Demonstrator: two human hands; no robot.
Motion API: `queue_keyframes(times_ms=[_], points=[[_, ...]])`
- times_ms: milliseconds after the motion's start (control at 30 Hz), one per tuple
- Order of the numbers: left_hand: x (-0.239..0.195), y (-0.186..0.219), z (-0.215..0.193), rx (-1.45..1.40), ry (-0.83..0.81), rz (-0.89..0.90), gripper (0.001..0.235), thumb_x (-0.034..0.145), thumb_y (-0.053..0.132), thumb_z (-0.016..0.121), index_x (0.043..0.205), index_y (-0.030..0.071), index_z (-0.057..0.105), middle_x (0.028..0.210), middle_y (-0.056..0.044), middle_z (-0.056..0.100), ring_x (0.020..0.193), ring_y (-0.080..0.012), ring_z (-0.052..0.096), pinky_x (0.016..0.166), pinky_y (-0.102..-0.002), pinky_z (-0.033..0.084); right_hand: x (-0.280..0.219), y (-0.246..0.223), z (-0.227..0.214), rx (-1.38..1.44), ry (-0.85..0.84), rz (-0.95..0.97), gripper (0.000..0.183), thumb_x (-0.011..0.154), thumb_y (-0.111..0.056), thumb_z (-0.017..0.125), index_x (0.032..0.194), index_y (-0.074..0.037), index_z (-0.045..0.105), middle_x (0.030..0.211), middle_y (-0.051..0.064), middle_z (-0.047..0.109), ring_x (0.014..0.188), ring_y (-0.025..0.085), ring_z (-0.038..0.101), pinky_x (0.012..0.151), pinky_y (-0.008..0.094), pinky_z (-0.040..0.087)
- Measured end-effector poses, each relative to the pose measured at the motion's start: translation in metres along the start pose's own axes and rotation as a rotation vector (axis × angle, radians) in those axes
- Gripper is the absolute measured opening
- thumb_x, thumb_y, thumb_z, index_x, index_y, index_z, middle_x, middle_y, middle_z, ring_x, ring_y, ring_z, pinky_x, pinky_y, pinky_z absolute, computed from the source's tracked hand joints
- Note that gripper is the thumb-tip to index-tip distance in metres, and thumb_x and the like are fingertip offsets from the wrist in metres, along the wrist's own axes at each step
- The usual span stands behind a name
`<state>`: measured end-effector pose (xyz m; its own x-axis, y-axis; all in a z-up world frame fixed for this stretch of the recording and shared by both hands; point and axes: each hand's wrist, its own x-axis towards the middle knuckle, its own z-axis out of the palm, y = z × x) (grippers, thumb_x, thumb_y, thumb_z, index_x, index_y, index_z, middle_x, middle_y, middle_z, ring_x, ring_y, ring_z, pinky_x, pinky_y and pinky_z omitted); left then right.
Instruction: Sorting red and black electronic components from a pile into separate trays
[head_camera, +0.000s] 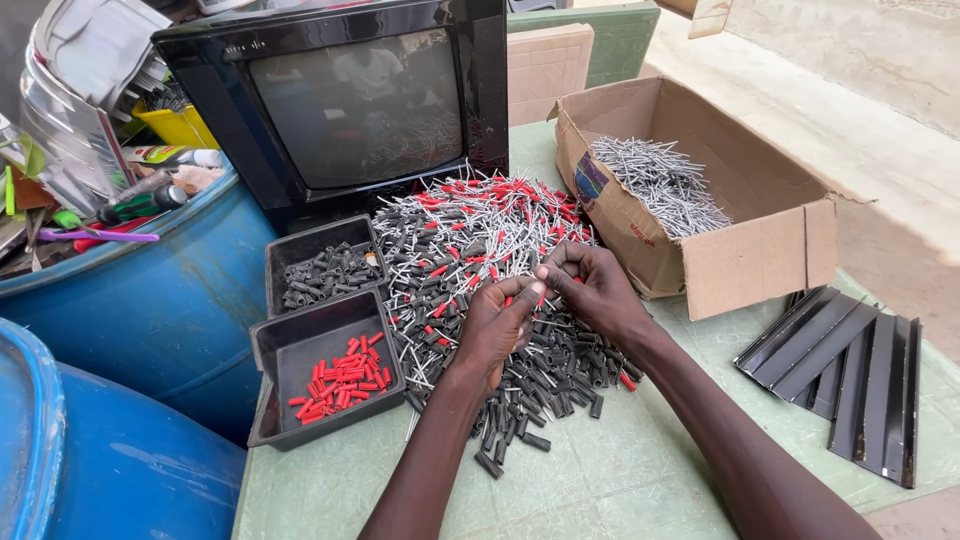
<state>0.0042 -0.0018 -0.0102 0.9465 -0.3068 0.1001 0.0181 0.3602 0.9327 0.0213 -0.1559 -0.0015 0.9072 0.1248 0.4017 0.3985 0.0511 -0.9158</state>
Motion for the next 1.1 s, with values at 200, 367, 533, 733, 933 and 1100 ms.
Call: queue_keyframes(times_ms=[200, 367, 533, 733, 933, 1100], points=[[-0.008, 0.019, 0.004, 0.015, -0.058, -0.041, 0.014, 0.094, 0.011, 0.064, 0.094, -0.003, 0.066, 0.053, 0.009, 0.032, 0.038, 0.0035, 0.036, 0.033, -0.011, 0.028, -0.006, -0.007, 0.008, 0.172, 0.137, 0.01, 0.013, 0.097, -0.01, 0.064, 0.09, -0.001, 0.059, 0.048, 0.001, 0.042, 0.037, 0.004, 0.034, 0.034, 0.017, 0.026], [-0.02, 0.025, 0.02, -0.017, -0.089, -0.048, 0.014, 0.093, 0.01, 0.064, 0.094, -0.003, 0.066, 0.054, 0.008, 0.034, 0.039, 0.0022, 0.038, 0.033, -0.011, 0.029, 0.003, -0.005, -0.029, 0.217, 0.267, 0.029, 0.015, 0.1, -0.018, 0.062, 0.09, -0.008, 0.056, 0.049, -0.006, 0.036, 0.038, 0.002, 0.03, 0.034, 0.016, 0.024], [-0.018, 0.031, 0.014, -0.061, -0.016, 0.001, 0.018, 0.095, 0.01, 0.061, 0.101, -0.006, 0.066, 0.057, 0.008, 0.036, 0.039, 0.0035, 0.039, 0.032, -0.011, 0.031, 0.003, -0.001, -0.021, 0.109, 0.371, -0.048, 0.013, 0.099, -0.012, 0.064, 0.091, -0.005, 0.057, 0.048, -0.007, 0.033, 0.04, -0.001, 0.027, 0.036, 0.015, 0.02], [-0.003, 0.017, 0.001, -0.069, 0.046, 0.046, 0.015, 0.096, 0.011, 0.06, 0.101, -0.002, 0.065, 0.05, 0.008, 0.027, 0.036, 0.0021, 0.031, 0.032, -0.011, 0.025, 0.003, -0.016, -0.014, -0.403, 0.211, -0.336, 0.02, 0.103, -0.013, 0.055, 0.092, -0.004, 0.069, 0.103, 0.012, 0.075, 0.089, 0.017, 0.065, 0.08, 0.034, 0.049], [0.003, 0.003, -0.004, -0.063, 0.026, 0.006, 0.016, 0.095, 0.015, 0.062, 0.099, -0.001, 0.067, 0.048, 0.009, 0.023, 0.034, 0.0024, 0.027, 0.032, -0.012, 0.022, -0.005, -0.017, 0.006, 0.024, 0.026, -0.008, 0.02, 0.099, -0.012, 0.058, 0.105, 0.001, 0.071, 0.046, -0.004, 0.034, 0.041, 0.001, 0.029, 0.039, 0.014, 0.023], [0.004, 0.001, -0.004, -0.081, 0.032, -0.006, 0.011, 0.095, 0.013, 0.063, 0.093, 0.003, 0.066, 0.049, 0.009, 0.021, 0.033, 0.0023, 0.026, 0.031, -0.012, 0.021, -0.003, -0.002, 0.009, 0.243, 0.072, 0.033, 0.01, 0.089, 0.0, 0.069, 0.093, 0.009, 0.067, 0.046, -0.003, 0.036, 0.036, 0.0, 0.028, 0.032, 0.015, 0.024]])
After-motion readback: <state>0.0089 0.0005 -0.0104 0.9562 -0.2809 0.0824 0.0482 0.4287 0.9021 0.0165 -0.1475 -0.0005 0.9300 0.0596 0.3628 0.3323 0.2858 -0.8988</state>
